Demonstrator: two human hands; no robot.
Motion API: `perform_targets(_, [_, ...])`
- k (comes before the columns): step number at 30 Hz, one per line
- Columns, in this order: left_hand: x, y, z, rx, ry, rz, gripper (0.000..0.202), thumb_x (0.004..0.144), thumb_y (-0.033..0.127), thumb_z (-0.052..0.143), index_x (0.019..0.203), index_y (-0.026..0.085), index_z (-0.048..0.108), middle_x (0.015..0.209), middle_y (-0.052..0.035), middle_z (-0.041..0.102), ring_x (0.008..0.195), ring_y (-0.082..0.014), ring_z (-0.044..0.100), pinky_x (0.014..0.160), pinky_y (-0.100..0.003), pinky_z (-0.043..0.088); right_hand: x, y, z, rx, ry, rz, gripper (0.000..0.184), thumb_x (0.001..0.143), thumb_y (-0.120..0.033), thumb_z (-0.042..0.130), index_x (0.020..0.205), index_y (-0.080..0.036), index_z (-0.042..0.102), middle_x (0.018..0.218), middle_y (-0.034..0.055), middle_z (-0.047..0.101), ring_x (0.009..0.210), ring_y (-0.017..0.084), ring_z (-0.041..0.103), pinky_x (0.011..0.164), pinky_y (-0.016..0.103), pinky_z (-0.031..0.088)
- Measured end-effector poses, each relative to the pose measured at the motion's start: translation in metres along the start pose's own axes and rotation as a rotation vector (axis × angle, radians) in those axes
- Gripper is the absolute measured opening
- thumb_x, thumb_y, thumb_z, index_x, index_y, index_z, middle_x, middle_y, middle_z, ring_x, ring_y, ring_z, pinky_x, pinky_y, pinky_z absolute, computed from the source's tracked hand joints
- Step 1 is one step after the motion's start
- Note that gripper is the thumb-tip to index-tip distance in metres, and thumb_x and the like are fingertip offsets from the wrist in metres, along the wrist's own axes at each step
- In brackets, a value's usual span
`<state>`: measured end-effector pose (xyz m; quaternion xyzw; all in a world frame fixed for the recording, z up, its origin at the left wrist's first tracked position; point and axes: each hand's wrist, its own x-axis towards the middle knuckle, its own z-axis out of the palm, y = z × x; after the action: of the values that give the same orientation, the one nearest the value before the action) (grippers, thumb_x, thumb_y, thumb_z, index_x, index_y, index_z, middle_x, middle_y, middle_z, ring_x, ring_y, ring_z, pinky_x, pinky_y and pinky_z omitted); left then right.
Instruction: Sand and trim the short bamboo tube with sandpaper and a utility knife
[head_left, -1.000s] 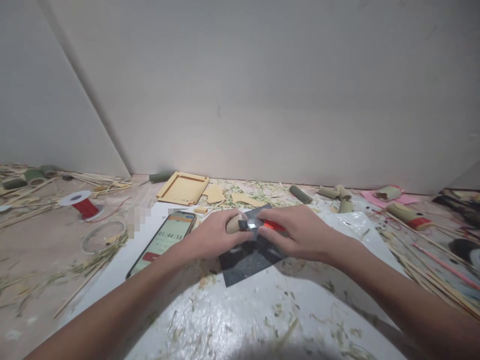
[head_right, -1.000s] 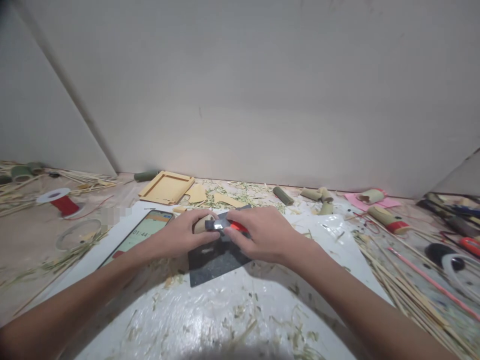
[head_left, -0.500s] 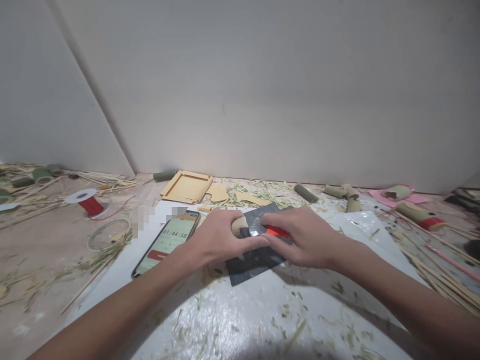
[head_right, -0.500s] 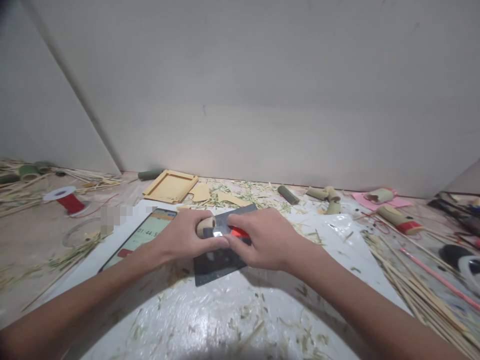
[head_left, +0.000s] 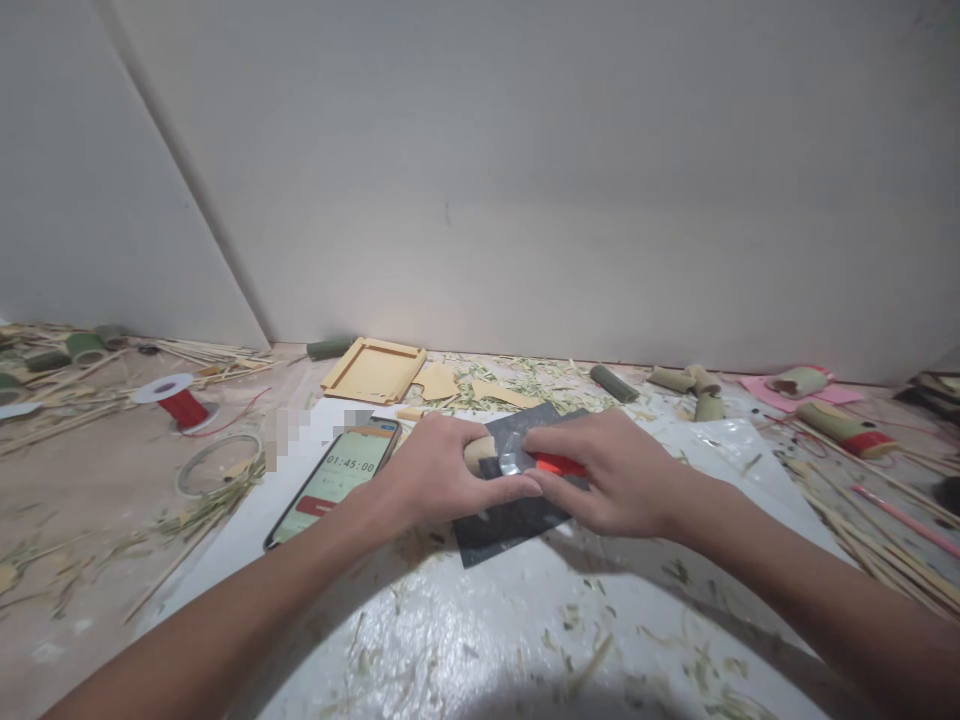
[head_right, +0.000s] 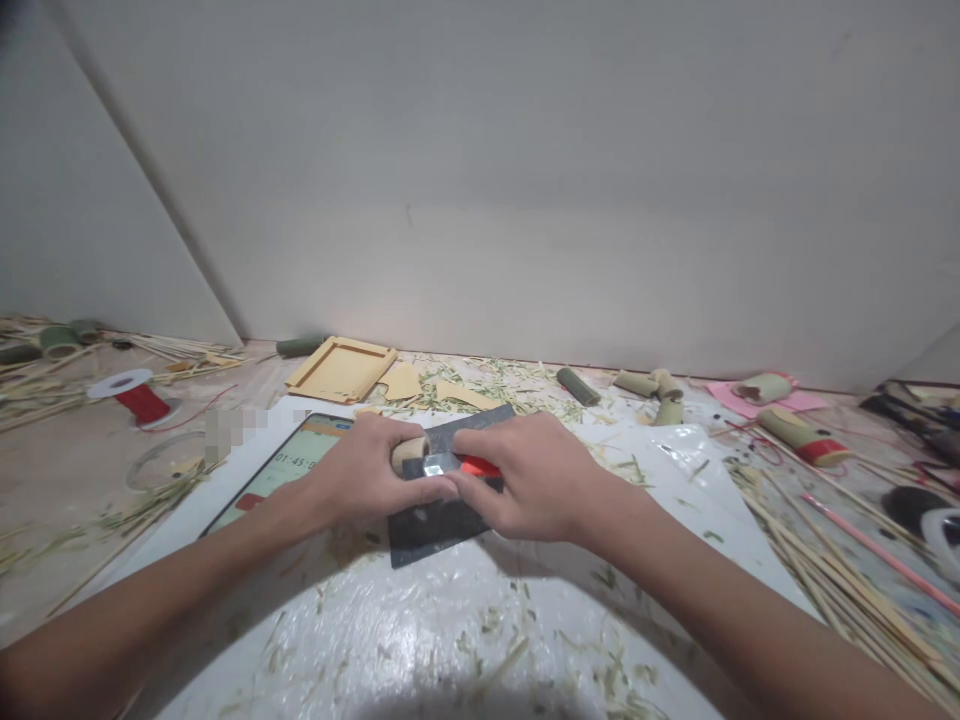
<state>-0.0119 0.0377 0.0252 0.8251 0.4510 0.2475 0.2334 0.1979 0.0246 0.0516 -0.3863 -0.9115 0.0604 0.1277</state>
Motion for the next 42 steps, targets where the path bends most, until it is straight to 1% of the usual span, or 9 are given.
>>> perform_targets(4, [0.001,0.000,-0.002,0.068,0.019,0.015,0.044,0.070,0.045,0.067,0.052,0.019,0.036,0.048,0.0057,0.037,0.049,-0.0095,0.033,0.047,-0.026,0.021,-0.001,-0.001,0.000,-0.032,0.038,0.002,0.021,0.084,-0.032,0.047,0.066,-0.021,0.046,0.052,-0.0034,0.046,0.047,0.011,0.037,0.051,0.027,0.020])
perform_targets(9, [0.002,0.004,-0.005,0.118,0.035,-0.006,0.053,0.068,0.054,0.068,0.050,0.018,0.033,0.046,0.0060,0.033,0.049,-0.0095,0.029,0.048,-0.026,0.020,-0.002,-0.002,0.001,-0.063,0.071,0.030,0.025,0.086,-0.037,0.045,0.067,-0.020,0.047,0.052,-0.0037,0.046,0.047,0.011,0.037,0.052,0.026,0.019])
perform_targets(13, [0.002,0.006,-0.004,0.124,0.098,-0.009,0.058,0.070,0.066,0.061,0.049,0.018,0.035,0.045,0.0052,0.033,0.048,-0.0101,0.029,0.049,-0.027,0.021,0.000,0.007,0.003,-0.060,0.150,0.145,0.029,0.089,-0.043,0.044,0.073,-0.021,0.054,0.056,-0.0022,0.052,0.051,0.012,0.041,0.053,0.027,0.022])
perform_targets(15, [0.003,0.005,-0.005,0.100,0.094,-0.041,0.060,0.069,0.069,0.060,0.049,0.019,0.036,0.046,0.0047,0.036,0.049,-0.0105,0.031,0.049,-0.027,0.022,0.001,0.014,0.003,-0.026,0.203,0.202,0.030,0.090,-0.044,0.042,0.077,-0.021,0.055,0.059,-0.0016,0.054,0.054,0.014,0.043,0.054,0.027,0.025])
perform_targets(21, [0.007,0.005,-0.010,0.044,0.097,-0.143,0.063,0.061,0.073,0.065,0.052,0.019,0.034,0.052,0.0040,0.039,0.054,-0.0118,0.036,0.051,-0.027,0.026,0.004,0.013,0.001,0.171,0.275,0.291,0.032,0.092,-0.042,0.041,0.068,-0.021,0.043,0.056,-0.0043,0.042,0.053,0.012,0.040,0.053,0.028,0.028])
perform_targets(25, [0.004,0.013,-0.012,-0.020,0.095,-0.150,0.057,0.063,0.070,0.065,0.053,0.019,0.041,0.054,0.0034,0.043,0.055,-0.0119,0.038,0.051,-0.026,0.029,0.003,0.000,0.001,0.245,0.254,0.265,0.036,0.092,-0.045,0.040,0.065,-0.021,0.036,0.057,-0.0046,0.039,0.052,0.011,0.038,0.051,0.028,0.027])
perform_targets(31, [0.000,0.022,-0.014,-0.081,0.089,-0.098,0.042,0.066,0.058,0.067,0.062,0.018,0.060,0.060,0.0007,0.055,0.060,-0.0137,0.048,0.053,-0.026,0.034,0.000,-0.010,0.004,0.282,0.169,0.234,0.038,0.093,-0.048,0.038,0.066,-0.021,0.037,0.056,-0.0049,0.038,0.051,0.011,0.036,0.049,0.028,0.026])
perform_targets(36, [-0.001,0.022,-0.014,-0.079,0.092,-0.096,0.037,0.065,0.055,0.069,0.064,0.018,0.063,0.064,-0.0007,0.060,0.063,-0.0156,0.053,0.054,-0.026,0.036,0.001,-0.010,0.006,0.271,0.161,0.225,0.038,0.094,-0.048,0.038,0.067,-0.021,0.038,0.057,-0.0048,0.038,0.051,0.011,0.036,0.049,0.028,0.026])
perform_targets(42, [-0.003,0.022,-0.012,-0.109,0.063,-0.092,0.040,0.063,0.058,0.071,0.068,0.019,0.065,0.068,-0.0002,0.063,0.064,-0.0160,0.055,0.057,-0.027,0.039,0.001,-0.011,0.008,0.309,0.146,0.203,0.034,0.094,-0.044,0.038,0.070,-0.021,0.043,0.063,-0.0025,0.047,0.054,0.012,0.041,0.051,0.028,0.028])
